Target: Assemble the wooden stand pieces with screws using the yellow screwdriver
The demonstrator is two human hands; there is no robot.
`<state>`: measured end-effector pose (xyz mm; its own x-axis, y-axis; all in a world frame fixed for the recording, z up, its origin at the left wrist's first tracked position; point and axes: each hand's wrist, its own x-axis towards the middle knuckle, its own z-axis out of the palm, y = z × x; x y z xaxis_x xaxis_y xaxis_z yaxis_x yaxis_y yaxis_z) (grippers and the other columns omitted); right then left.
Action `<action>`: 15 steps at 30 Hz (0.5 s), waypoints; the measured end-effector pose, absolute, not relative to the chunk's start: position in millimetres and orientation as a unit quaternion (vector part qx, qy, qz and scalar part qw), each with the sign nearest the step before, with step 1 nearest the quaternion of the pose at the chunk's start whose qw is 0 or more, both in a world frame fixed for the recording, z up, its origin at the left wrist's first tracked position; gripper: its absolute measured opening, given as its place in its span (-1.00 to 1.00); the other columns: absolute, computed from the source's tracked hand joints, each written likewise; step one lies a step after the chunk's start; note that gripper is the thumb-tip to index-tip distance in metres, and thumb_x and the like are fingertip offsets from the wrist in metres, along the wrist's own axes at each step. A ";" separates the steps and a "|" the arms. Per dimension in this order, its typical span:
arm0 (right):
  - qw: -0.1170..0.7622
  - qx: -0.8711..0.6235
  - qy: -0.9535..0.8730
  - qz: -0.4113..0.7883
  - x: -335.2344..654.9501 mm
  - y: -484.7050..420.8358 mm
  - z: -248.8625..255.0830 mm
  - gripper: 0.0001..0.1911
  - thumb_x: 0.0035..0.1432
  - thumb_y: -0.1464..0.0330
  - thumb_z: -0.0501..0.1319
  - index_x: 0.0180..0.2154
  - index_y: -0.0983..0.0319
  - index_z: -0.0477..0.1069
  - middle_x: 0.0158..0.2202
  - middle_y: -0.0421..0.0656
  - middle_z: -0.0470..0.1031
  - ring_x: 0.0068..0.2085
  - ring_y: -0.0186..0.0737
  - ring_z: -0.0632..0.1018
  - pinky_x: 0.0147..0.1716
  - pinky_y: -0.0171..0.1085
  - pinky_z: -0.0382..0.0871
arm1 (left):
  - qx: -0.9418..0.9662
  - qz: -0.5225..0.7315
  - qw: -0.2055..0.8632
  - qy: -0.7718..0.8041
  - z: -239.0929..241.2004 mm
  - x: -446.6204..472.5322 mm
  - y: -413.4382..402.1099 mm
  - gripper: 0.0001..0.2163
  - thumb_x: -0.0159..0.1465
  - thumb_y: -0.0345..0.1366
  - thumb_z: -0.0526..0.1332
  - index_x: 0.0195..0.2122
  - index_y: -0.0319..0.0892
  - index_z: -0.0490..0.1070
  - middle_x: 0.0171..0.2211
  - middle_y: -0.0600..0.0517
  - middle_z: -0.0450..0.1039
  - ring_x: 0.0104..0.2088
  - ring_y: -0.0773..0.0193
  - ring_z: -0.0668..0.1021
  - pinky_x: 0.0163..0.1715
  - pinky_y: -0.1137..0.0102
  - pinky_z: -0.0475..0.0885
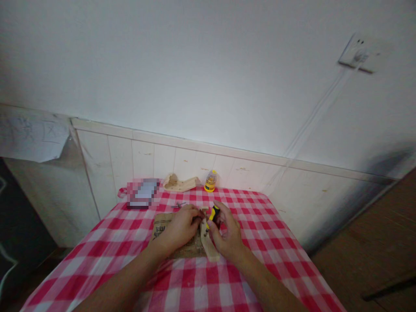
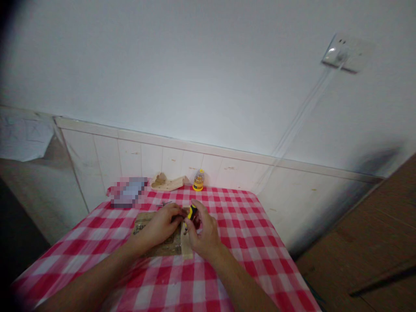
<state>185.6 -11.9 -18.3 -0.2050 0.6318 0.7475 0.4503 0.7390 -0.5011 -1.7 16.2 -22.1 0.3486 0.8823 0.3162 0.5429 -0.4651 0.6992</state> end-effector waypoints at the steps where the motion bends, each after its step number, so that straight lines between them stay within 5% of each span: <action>1: 0.527 -0.353 -0.768 0.086 185.1 -10.9 -18.4 -0.48 0.31 0.42 0.22 0.28 0.18 0.27 -0.30 -0.17 0.55 -0.42 -0.26 0.53 -0.44 -0.29 0.44 | 0.784 0.344 0.246 0.454 -22.1 -1.7 16.2 -0.75 0.33 -0.44 0.14 -0.17 -0.16 0.64 -0.14 -0.08 0.60 -0.06 0.13 0.58 0.04 0.28 0.42; 15: 0.547 -0.387 -0.736 0.091 179.9 -10.0 -15.5 -0.50 0.20 0.39 0.32 0.17 0.17 0.34 -0.52 -0.36 0.37 -0.58 -0.36 0.40 -0.60 -0.38 0.32 | 0.786 0.342 0.236 0.458 -18.2 -1.3 14.0 -0.75 0.33 -0.45 0.14 -0.18 -0.17 0.63 -0.16 -0.09 0.61 -0.07 0.11 0.59 0.01 0.28 0.42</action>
